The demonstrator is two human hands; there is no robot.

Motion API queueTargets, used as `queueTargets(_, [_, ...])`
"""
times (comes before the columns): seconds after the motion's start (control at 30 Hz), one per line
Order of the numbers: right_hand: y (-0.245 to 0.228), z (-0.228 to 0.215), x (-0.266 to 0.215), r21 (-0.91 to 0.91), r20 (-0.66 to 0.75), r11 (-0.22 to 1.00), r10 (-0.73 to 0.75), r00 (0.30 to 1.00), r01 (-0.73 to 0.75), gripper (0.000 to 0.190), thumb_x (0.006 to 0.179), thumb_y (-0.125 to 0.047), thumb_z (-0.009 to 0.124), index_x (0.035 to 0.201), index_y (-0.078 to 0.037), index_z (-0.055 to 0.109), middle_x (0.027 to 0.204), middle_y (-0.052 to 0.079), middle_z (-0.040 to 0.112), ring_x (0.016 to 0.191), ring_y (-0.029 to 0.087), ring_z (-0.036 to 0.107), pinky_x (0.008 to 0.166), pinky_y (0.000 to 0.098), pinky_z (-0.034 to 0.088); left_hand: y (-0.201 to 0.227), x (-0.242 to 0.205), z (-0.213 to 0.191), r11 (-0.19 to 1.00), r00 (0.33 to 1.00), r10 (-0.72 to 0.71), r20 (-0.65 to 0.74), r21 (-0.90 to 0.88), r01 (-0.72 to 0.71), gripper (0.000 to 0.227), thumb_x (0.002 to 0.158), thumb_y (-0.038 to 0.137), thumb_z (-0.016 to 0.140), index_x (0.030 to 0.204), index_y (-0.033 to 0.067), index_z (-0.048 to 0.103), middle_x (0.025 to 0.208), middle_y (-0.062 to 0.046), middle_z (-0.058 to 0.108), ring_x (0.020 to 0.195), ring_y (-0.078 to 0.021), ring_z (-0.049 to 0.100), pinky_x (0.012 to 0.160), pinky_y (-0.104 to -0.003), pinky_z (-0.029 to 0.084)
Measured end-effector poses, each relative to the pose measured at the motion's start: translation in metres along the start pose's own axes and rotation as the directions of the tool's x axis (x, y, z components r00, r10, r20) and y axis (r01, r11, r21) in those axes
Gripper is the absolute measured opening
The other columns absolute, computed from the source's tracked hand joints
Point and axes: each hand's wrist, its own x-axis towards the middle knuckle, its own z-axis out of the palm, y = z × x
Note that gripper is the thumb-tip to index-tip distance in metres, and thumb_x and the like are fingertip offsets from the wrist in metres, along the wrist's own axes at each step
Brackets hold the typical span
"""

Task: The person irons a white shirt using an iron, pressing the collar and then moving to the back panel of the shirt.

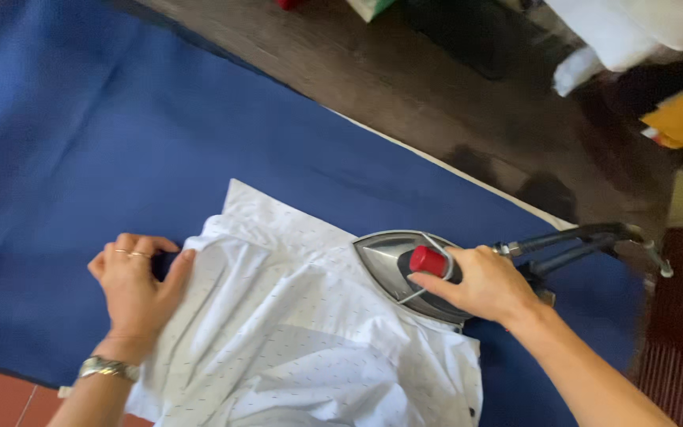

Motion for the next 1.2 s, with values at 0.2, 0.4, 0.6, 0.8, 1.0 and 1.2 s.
queueTargets(0.2, [-0.024,-0.010,0.009,0.067,-0.005,0.996,-0.063,0.998,0.063,0.045,0.075,-0.060,0.066,0.066,-0.016,0.063,0.056,0.006,0.070,0.061,0.026,0.069,0.069,0.0333,0.054,-0.007,-0.002,0.010,0.995,0.998,0.008,-0.060,-0.099,-0.014,0.026,0.080,0.043,0.073,0.072,0.0233,0.059,0.089,0.002,0.056,0.095,-0.0203,0.054,0.102,-0.038,0.031])
queueTargets(0.4, [-0.082,-0.026,0.022,0.053,-0.003,0.988,-0.148,0.989,0.148,0.050,0.075,-0.062,0.064,0.067,-0.012,0.064,0.059,0.014,0.068,0.069,0.037,0.068,0.073,0.0424,0.052,-0.004,0.001,0.007,0.970,0.993,0.019,-0.114,-0.239,-0.046,0.031,0.079,0.038,0.075,0.066,0.0201,0.053,0.080,0.000,0.055,0.082,-0.0216,0.054,0.094,-0.039,0.032])
queueTargets(0.6, [-0.156,-0.033,0.045,0.053,-0.028,0.957,-0.285,0.958,0.286,0.049,0.076,-0.064,0.058,0.063,-0.017,0.063,0.060,0.008,0.069,0.071,0.034,0.069,0.072,0.0427,0.052,-0.008,-0.001,0.013,0.955,0.988,0.031,-0.153,-0.288,-0.074,0.034,0.074,0.040,0.075,0.063,0.0217,0.049,0.073,0.005,0.052,0.077,-0.0178,0.053,0.093,-0.037,0.033])
queueTargets(0.8, [-0.202,-0.031,0.069,0.040,-0.096,0.924,-0.375,0.922,0.380,0.055,0.073,-0.065,0.057,0.068,-0.011,0.065,0.070,0.014,0.068,0.074,0.040,0.069,0.072,0.0458,0.049,-0.016,-0.002,0.008,0.935,0.979,0.074,-0.187,-0.329,-0.134,0.033,0.080,0.033,0.072,0.063,0.0178,0.048,0.072,-0.002,0.052,0.075,-0.0229,0.052,0.088,-0.037,0.032])
queueTargets(1.0, [-0.167,-0.031,0.053,0.078,-0.065,0.940,-0.328,0.942,0.333,0.050,0.073,-0.060,0.059,0.064,-0.011,0.062,0.068,0.013,0.066,0.070,0.040,0.068,0.070,0.0452,0.050,-0.021,-0.006,0.013,0.934,0.979,0.103,-0.174,-0.322,-0.155,0.032,0.085,0.031,0.068,0.065,0.0170,0.048,0.075,-0.003,0.051,0.078,-0.0248,0.052,0.088,-0.038,0.032])
queueTargets(1.2, [-0.089,-0.020,0.035,-0.013,-0.014,0.981,-0.193,0.981,0.193,0.053,0.080,-0.065,0.057,0.072,-0.013,0.061,0.076,0.018,0.069,0.083,0.044,0.062,0.071,0.0482,0.044,-0.021,-0.010,0.011,0.969,0.984,0.146,-0.103,-0.187,-0.163,0.021,0.092,0.026,0.066,0.076,0.0140,0.060,0.084,-0.002,0.056,0.084,-0.0259,0.050,0.092,-0.045,0.029])
